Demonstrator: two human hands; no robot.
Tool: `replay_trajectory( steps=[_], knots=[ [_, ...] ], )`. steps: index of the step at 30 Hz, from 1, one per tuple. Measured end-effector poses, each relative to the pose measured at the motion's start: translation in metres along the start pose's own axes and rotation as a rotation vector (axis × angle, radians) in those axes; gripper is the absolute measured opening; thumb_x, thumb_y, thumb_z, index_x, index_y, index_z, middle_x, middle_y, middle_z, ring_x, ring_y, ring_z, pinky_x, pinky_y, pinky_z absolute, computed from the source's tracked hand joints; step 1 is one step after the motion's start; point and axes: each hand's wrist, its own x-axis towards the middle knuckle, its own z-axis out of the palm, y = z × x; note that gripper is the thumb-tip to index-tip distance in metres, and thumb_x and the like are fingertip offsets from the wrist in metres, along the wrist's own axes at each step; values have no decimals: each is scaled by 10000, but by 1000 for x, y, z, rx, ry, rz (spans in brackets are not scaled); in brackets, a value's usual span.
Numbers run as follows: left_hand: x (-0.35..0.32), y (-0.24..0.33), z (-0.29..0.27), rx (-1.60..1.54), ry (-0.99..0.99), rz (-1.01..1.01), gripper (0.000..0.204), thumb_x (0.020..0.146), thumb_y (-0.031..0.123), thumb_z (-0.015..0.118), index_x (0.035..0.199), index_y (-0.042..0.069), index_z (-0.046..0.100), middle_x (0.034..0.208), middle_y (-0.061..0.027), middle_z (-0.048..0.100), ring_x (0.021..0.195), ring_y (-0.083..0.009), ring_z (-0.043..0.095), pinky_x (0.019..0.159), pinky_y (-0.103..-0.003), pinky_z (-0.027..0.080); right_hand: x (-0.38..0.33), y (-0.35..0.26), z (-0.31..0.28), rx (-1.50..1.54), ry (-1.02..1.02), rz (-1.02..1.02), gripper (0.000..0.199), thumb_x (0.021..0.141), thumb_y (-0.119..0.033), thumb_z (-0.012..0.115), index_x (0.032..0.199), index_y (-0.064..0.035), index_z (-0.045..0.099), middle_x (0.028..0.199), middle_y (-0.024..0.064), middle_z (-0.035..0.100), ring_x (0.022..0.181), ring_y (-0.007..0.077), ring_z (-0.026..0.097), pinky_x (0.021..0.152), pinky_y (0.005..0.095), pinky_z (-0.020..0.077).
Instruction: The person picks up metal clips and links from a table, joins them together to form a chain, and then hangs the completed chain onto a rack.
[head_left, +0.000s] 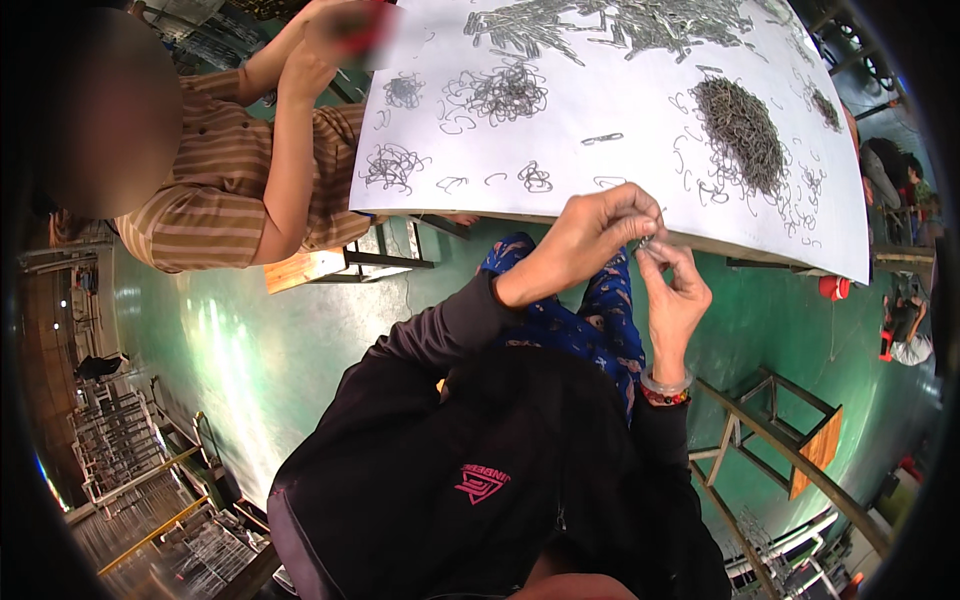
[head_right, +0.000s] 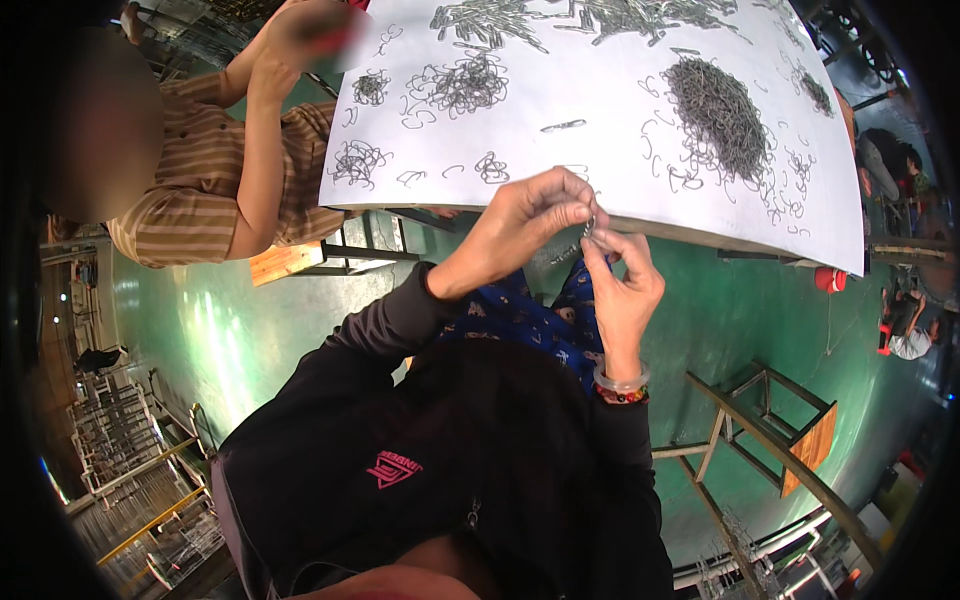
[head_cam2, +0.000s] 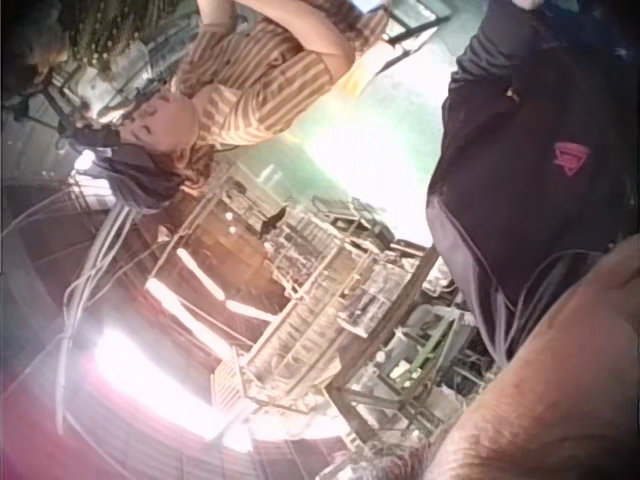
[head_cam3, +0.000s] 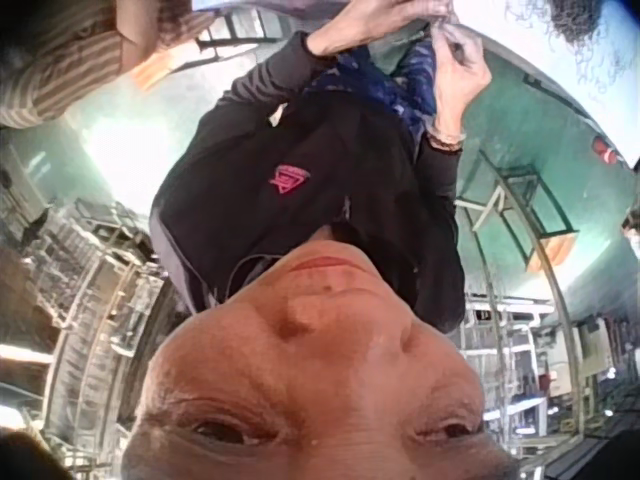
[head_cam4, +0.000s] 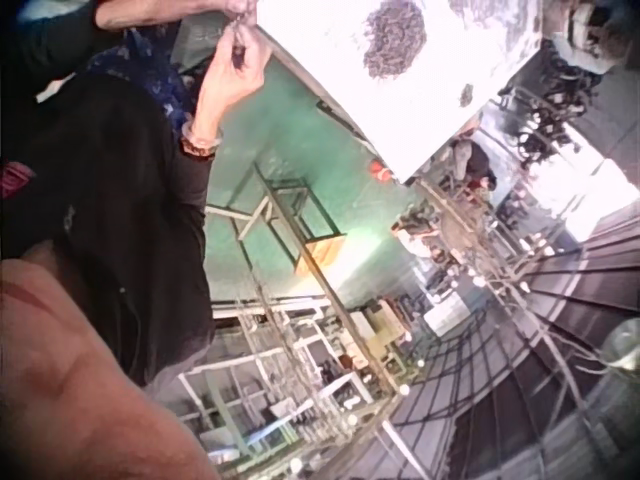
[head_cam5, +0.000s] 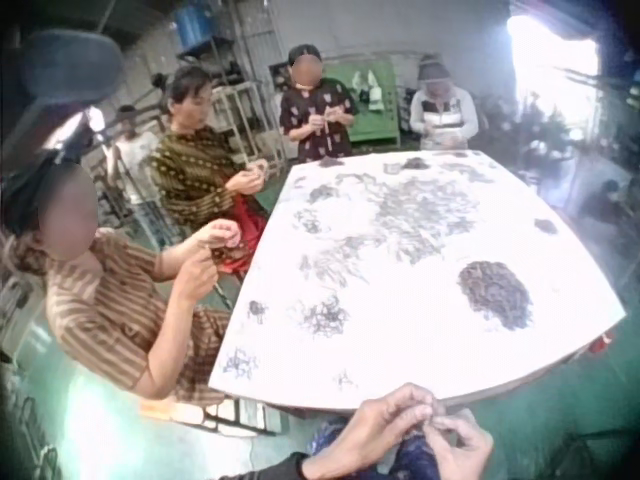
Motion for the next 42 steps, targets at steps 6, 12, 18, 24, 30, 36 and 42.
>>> replay_trajectory(
  steps=[6,12,18,24,30,36,42],
  knots=[
    [-13,9,0,86,84,81,105,897,101,562,932,3,578,850,-45,642,863,-109,595,794,-258,476,71,17,3,-92,-167,42,207,840,-14,583,1033,12,652,904,103,650,845,163,593,767,247,454],
    [-14,-2,-2,178,100,127,102,873,75,584,925,-12,569,848,-55,635,830,-112,606,753,-251,490,150,84,72,-749,-401,-609,196,789,-24,562,959,-16,660,944,170,539,881,342,499,740,401,466],
    [-17,-9,-12,275,151,111,110,856,76,606,922,-9,583,836,-60,645,811,-106,608,736,-254,489,134,48,64,-425,-460,-26,148,780,1,607,904,78,586,776,141,607,699,222,590,639,317,490],
    [-11,-17,-15,235,188,23,116,859,92,612,915,-8,597,831,-56,652,810,-87,597,757,-248,477,85,-15,14,381,-199,275,144,792,0,669,919,43,614,754,76,642,636,102,584,569,204,457],
    [-10,-12,-11,269,155,19,144,871,105,602,942,-18,578,844,-61,651,837,-110,618,746,-267,499,64,-39,9,258,-92,158,185,757,18,704,921,46,622,768,79,644,669,93,573,597,200,449],
    [-13,-3,-11,341,120,73,131,877,90,585,945,-18,553,802,-89,664,781,-145,650,699,-271,503,56,-35,17,273,-4,140,182,767,24,690,928,57,610,770,83,645,661,89,565,601,192,443],
    [-24,-7,-21,409,123,102,188,859,133,615,967,-8,552,859,-114,659,851,-212,655,739,-303,495,50,-40,26,386,5,160,162,787,45,659,927,77,583,777,110,637,638,105,546,596,211,436]
  ],
)
